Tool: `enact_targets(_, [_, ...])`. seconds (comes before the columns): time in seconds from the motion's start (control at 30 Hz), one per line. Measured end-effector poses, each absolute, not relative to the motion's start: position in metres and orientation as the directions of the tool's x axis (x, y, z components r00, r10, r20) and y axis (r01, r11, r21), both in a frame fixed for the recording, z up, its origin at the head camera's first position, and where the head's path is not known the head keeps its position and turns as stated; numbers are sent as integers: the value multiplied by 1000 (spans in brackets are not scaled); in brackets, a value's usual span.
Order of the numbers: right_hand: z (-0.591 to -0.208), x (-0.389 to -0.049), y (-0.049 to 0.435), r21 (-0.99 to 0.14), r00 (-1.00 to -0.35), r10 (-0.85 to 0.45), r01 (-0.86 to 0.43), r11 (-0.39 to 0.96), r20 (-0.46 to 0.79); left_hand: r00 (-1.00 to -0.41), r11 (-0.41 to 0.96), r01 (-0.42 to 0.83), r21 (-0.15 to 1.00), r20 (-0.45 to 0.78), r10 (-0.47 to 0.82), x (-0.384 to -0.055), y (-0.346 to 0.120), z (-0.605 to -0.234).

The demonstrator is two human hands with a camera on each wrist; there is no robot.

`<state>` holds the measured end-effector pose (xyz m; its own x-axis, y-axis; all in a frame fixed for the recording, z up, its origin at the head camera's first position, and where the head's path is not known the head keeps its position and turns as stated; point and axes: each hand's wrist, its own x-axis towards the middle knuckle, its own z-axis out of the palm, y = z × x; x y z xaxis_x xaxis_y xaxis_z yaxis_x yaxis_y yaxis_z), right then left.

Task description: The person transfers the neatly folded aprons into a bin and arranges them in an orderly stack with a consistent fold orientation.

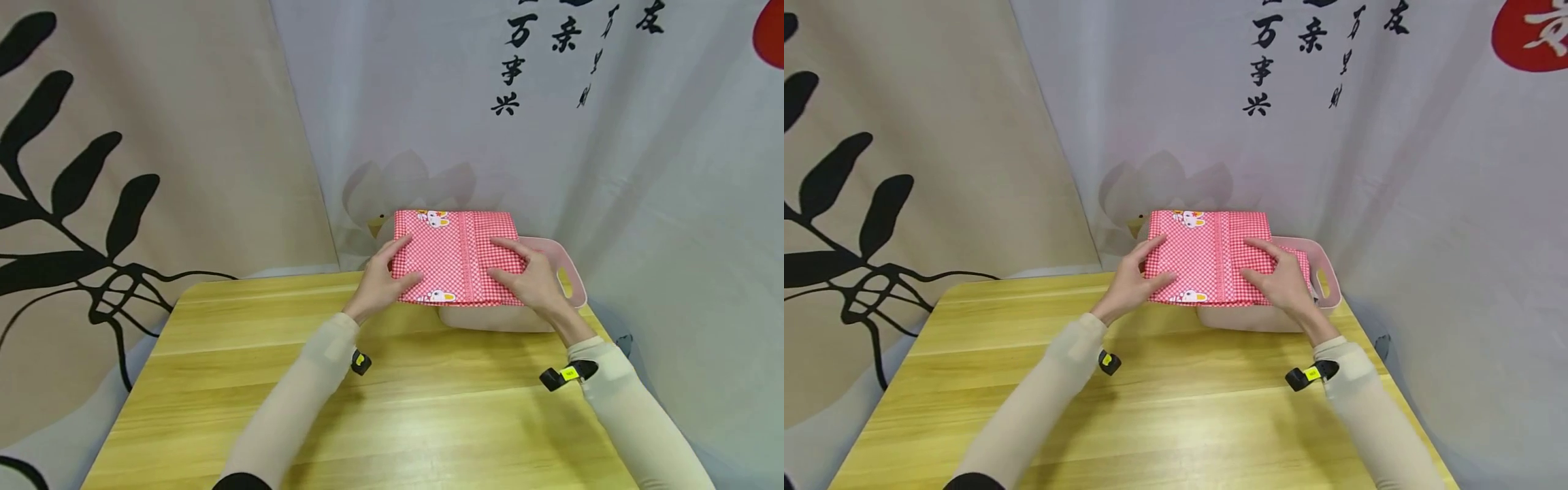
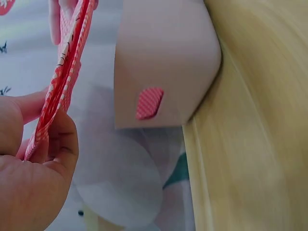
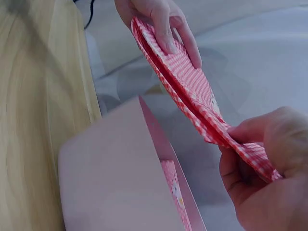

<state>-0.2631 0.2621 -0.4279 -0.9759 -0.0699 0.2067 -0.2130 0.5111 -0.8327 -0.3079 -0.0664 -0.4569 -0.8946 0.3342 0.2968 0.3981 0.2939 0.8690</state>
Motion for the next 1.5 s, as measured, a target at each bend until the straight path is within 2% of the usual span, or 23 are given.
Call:
enact_targets(0.3, [-428, -261, 300, -785, -976, 11, -170, 596, 219, -878, 328, 421, 845, 289, 382, -317, -27, -454])
enact_targets(0.63, [-427, -260, 334, -854, -996, 28, -54, 517, 80, -867, 354, 423, 834, 259, 426, -320, 5, -454])
enact_targets(1.07, [-431, -261, 350, -881, -999, 51, 27, 473, -4, -872, 415, 416, 809, 226, 434, -325, 28, -458])
enact_targets(1.27, [-439, -266, 353, -870, -999, 54, 30, 493, -3, -875, 467, 421, 778, 212, 435, -327, 32, -463])
enact_targets(1.5, [-446, -273, 354, -819, -997, 42, -24, 573, 59, -860, 486, 458, 744, 231, 455, -331, 37, -469])
